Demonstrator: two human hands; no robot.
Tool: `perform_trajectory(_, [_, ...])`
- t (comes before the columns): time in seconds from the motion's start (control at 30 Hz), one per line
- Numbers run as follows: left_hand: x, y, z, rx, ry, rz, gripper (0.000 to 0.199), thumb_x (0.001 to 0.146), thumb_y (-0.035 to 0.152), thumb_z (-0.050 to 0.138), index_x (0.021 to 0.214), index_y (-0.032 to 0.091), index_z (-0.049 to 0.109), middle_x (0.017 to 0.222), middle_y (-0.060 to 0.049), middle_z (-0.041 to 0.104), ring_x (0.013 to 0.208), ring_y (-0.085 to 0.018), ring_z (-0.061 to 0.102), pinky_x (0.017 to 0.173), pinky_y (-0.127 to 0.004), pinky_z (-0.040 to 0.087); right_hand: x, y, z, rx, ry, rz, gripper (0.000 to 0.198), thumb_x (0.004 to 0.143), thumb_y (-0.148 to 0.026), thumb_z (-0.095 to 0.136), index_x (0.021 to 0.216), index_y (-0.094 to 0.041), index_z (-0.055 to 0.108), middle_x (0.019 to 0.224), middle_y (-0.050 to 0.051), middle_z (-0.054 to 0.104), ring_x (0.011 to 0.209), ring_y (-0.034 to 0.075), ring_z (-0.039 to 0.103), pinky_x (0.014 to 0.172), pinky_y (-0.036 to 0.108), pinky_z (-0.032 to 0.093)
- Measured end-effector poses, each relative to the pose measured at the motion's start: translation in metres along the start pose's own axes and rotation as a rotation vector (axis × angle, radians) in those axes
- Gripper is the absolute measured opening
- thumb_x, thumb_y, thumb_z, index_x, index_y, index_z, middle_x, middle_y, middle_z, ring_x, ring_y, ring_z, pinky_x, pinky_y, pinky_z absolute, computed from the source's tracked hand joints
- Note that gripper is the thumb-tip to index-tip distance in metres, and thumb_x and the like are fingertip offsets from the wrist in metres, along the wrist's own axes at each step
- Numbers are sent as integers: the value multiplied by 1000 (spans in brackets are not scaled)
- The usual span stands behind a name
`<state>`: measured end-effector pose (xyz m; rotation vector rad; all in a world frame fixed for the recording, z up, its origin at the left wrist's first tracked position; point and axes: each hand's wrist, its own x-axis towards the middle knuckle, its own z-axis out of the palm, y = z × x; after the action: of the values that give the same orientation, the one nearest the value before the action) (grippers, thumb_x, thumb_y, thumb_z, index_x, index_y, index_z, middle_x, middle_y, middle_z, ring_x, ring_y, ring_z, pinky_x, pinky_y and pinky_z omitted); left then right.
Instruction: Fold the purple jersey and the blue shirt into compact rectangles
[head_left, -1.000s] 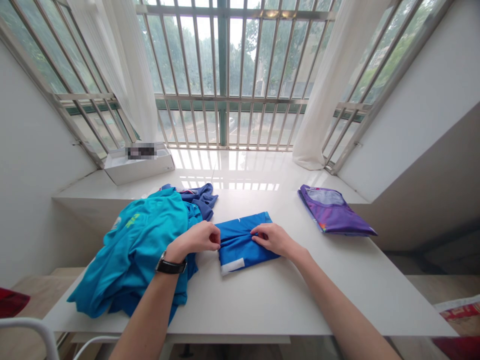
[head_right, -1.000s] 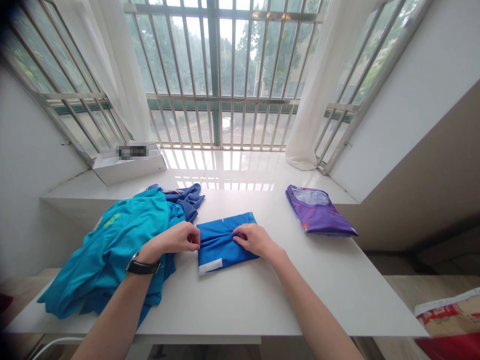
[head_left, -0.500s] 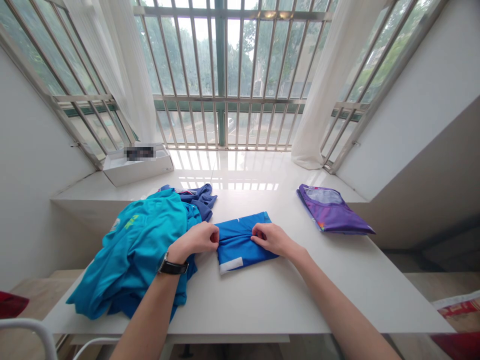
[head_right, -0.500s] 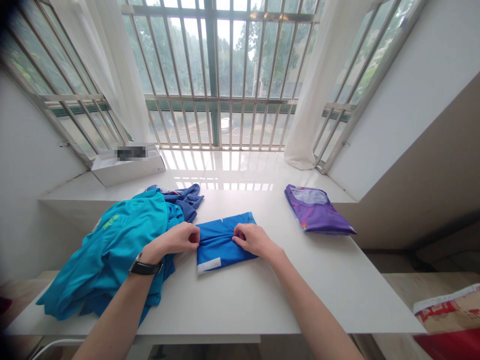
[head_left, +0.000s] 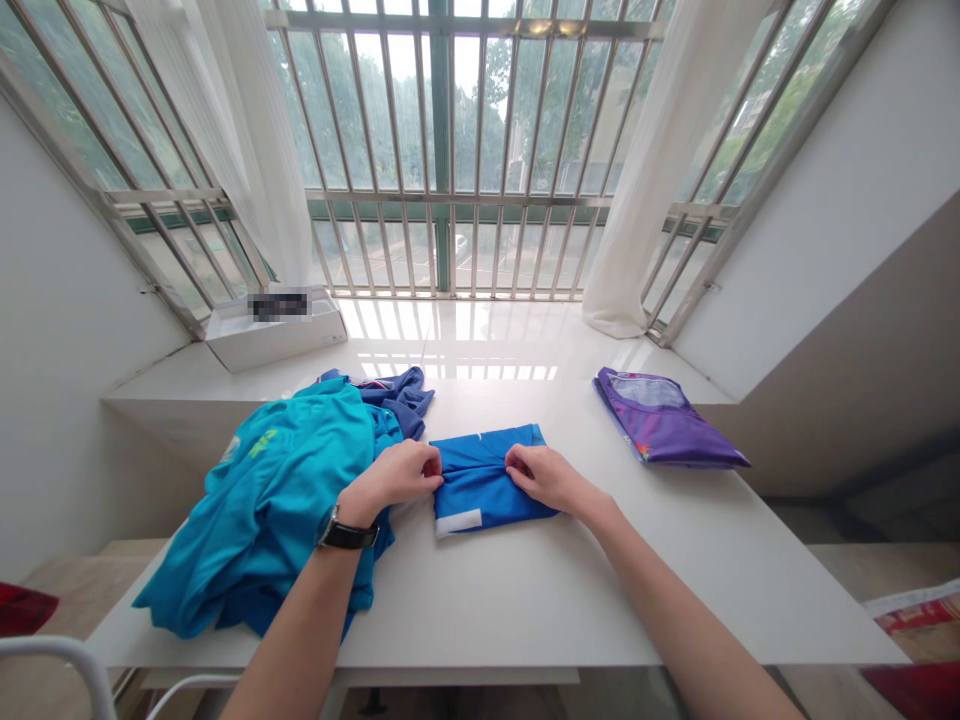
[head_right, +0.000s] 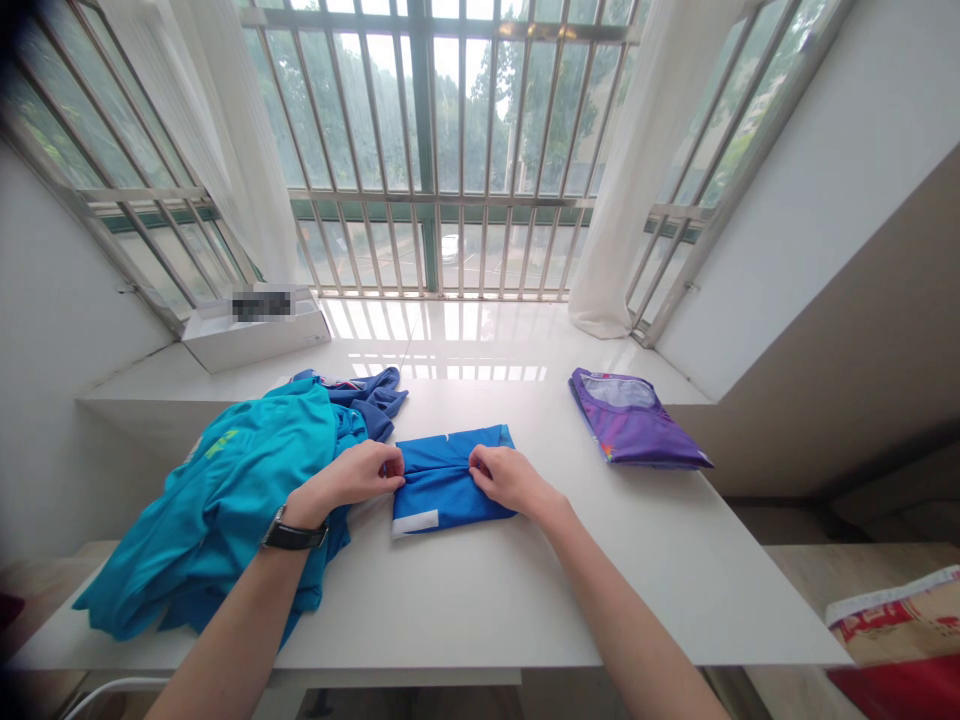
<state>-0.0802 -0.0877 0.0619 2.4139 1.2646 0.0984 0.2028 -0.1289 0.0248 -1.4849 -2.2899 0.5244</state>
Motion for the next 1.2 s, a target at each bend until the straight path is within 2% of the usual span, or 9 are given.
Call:
perform_trajectory(0.3, [-1,-1,-2,-23,20,30,15,83,33,61,86,22,71,86,-3,72,76,-19,63,61,-25,40,-1,-5,0,-88,20,-15,12,93,-24,53,95,-23,65,78,0,66,70,15,59,66,26,41])
perform_trajectory(0.47, [1,3,1,-11,103,74,19,87,32,60,103,24,67,89,-2,72,79,-18,63,66,-25,42,-1,-5,1,-140,73,-69,13,94,-24,53,94,-23,66,96,3,65,76,15,60,70,26,44])
perform_trajectory(0.6, [2,4,4,63,117,118,15,88,26,58,97,24,70,94,-3,71,84,-19,63,69,-25,42,-1,-3,3,-135,83,-85,12,94,-23,53,94,-24,65,110,4,63,83,15,61,74,27,46])
perform_trajectory(0.93, [7,-2,10,174,74,86,17,86,23,56,86,24,72,89,-4,72,77,-19,63,62,-25,39,0,-4,3,-141,63,-38,10,96,-25,51,96,-23,61,102,2,63,77,14,59,72,26,45])
perform_trajectory(1.07, [5,0,9,163,79,81,16,86,24,56,84,24,72,87,-3,72,75,-18,63,62,-25,39,0,-5,3,-151,67,-43,11,97,-26,50,97,-23,61,101,2,63,77,14,59,71,26,45])
perform_trajectory(1.2, [3,6,7,111,121,132,21,91,31,54,84,24,73,87,-3,72,76,-18,63,65,-25,40,-1,-6,2,-156,77,-54,11,97,-25,50,96,-23,61,102,2,63,77,14,59,72,26,45])
